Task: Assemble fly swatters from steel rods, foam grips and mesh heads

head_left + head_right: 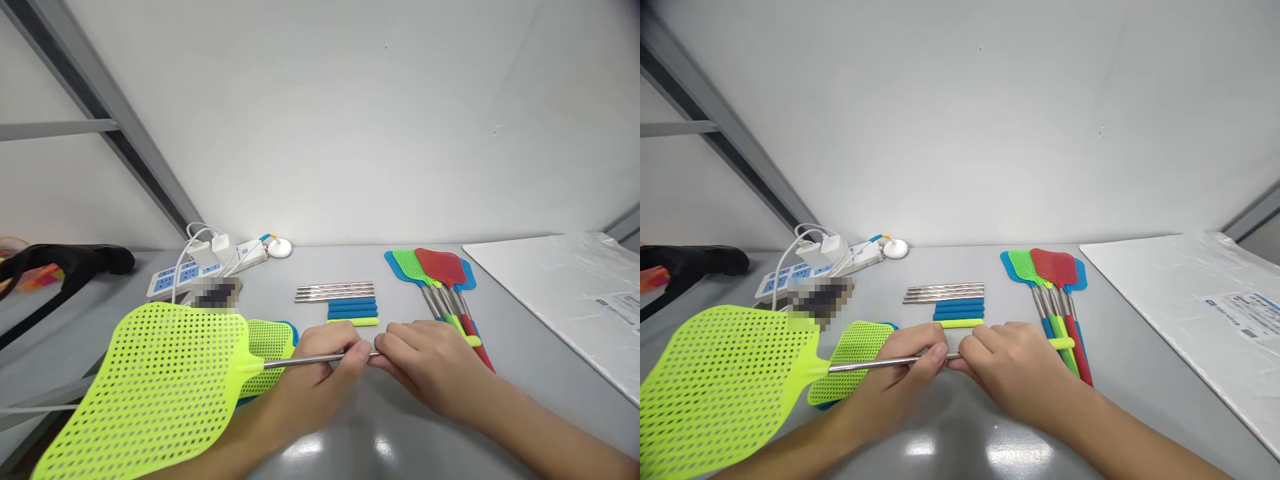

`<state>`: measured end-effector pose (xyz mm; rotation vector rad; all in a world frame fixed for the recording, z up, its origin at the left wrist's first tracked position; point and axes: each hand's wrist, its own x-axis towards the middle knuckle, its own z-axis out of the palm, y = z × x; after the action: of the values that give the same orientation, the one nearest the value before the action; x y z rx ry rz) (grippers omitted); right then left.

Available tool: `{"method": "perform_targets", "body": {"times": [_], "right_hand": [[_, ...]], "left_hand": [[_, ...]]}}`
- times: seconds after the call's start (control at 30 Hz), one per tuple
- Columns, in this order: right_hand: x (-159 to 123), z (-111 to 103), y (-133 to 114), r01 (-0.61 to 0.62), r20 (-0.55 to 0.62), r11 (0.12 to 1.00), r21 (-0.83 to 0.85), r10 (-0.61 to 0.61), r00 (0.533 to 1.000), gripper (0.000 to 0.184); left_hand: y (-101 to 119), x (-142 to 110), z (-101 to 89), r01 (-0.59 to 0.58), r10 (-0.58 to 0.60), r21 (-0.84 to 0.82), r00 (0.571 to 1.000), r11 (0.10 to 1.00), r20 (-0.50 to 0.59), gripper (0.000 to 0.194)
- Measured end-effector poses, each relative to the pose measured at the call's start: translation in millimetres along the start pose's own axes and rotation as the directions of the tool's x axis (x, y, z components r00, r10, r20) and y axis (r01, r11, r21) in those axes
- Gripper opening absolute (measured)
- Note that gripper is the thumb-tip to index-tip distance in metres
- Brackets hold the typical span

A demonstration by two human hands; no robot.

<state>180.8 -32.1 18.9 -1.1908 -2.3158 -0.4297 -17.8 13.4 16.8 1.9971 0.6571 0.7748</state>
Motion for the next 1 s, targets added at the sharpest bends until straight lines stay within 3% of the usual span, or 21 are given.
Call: {"method": "perform_targets", "body": {"times": [0.17,0.3,0.43,0.6,0.73,0.87,0.93,1.0], "right_hand": [[3,3,12,0.06,-0.035,0.997,-0.045,-0.061,0.997,0.045],[0,-4,48,0.078,-0.02,0.986,-0.148,-0.082,0.996,0.045],[-9,-15,92,0.051,-0.065,0.962,-0.267,-0.071,0.995,0.045],[-15,-22,124,0.0,-0.13,0.929,-0.37,-0.052,0.99,0.045],[-15,-23,124,-0.039,-0.138,0.926,-0.375,-0.014,0.99,0.042],[-12,-20,106,-0.071,-0.103,0.955,-0.288,0.043,0.994,0.037],[-9,-17,93,-0.066,-0.08,0.968,-0.242,0.048,0.996,0.036],[-6,-13,77,-0.045,-0.057,0.978,-0.204,0.034,0.998,0.036]], "left_hand": [[-2,-1,-8.6,-0.093,0.094,0.044,0.995,0.995,-0.034,0.038],[-7,0,-20.4,-0.047,0.039,-0.038,0.982,0.998,-0.184,0.039],[-9,7,-38.1,-0.096,-0.002,-0.234,0.922,0.967,-0.386,0.039],[-1,22,-55.6,-0.24,0.006,-0.391,0.858,0.889,-0.514,0.043],[1,28,-58.4,-0.273,-0.018,-0.421,0.821,0.865,-0.57,0.042],[-7,26,-49.7,-0.33,-0.056,-0.462,0.763,0.823,-0.644,0.042],[-12,23,-42.2,-0.269,-0.082,-0.468,0.792,0.842,-0.604,0.042],[-15,18,-33.9,-0.133,-0.129,-0.455,0.857,0.881,-0.5,0.043]]}}
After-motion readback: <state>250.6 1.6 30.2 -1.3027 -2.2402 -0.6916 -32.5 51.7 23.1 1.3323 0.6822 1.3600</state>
